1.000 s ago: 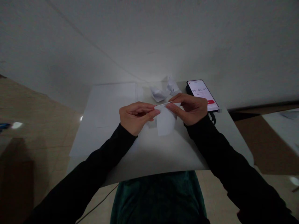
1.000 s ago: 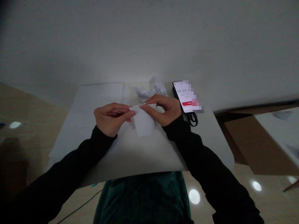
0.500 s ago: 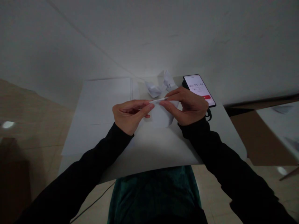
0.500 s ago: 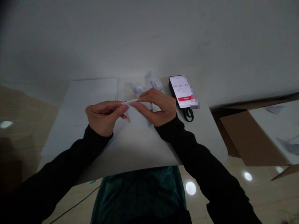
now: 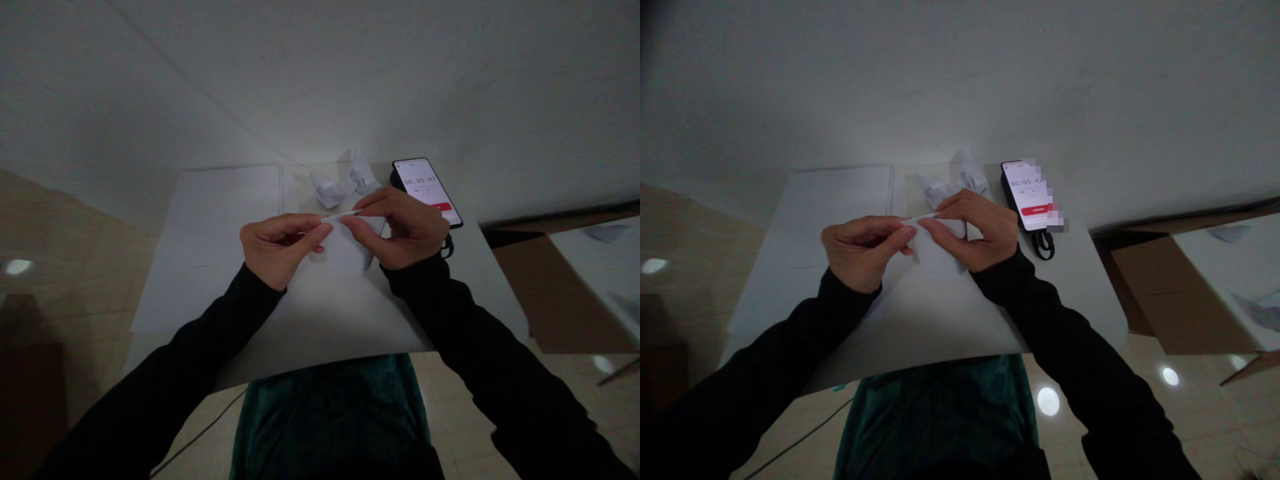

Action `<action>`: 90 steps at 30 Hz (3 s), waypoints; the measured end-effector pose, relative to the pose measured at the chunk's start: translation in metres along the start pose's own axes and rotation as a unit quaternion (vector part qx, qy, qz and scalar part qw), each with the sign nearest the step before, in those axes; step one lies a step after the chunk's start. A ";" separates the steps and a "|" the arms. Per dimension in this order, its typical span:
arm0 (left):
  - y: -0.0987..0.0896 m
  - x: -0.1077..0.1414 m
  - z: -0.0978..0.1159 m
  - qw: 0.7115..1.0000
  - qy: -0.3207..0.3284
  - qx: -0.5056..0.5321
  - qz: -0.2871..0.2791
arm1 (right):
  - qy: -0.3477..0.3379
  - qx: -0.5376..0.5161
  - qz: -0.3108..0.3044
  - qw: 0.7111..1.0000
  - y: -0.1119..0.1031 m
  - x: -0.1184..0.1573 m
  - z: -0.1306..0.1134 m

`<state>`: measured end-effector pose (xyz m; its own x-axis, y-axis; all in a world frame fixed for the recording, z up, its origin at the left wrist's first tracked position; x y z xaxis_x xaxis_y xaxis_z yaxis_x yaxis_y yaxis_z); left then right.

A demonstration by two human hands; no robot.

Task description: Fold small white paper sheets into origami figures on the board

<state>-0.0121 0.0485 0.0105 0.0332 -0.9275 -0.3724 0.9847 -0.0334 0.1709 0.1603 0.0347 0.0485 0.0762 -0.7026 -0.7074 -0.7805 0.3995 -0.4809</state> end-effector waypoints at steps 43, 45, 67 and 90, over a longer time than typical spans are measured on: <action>-0.016 -0.014 -0.009 0.999 -0.019 0.011 0.037 | 0.180 -0.147 -0.065 0.970 0.029 0.012 0.029; -0.018 -0.015 -0.014 0.999 -0.028 0.020 0.041 | 0.193 -0.153 -0.075 0.966 0.030 0.012 0.033; -0.010 -0.003 0.012 0.995 0.022 -0.078 0.063 | 0.257 -0.141 0.017 0.956 0.016 0.011 0.044; -0.031 -0.017 -0.009 0.991 -0.013 -0.046 0.123 | 0.280 -0.202 -0.109 0.932 0.056 0.024 0.047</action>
<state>-0.0418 0.0684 0.0027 0.2718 -0.9127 -0.3052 0.9586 0.2288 0.1696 0.1474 0.0681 -0.0196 0.0123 -0.9836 -0.1798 -0.9629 0.0368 -0.2674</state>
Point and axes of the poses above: each hand's wrist, its own x-axis away from the middle knuckle, its own y-axis out of the palm, z = x × y, the point moved 8 cm from there along -x, towards the middle knuckle, and after that the axes turned 14 degrees about x, right-handed, at the moved point
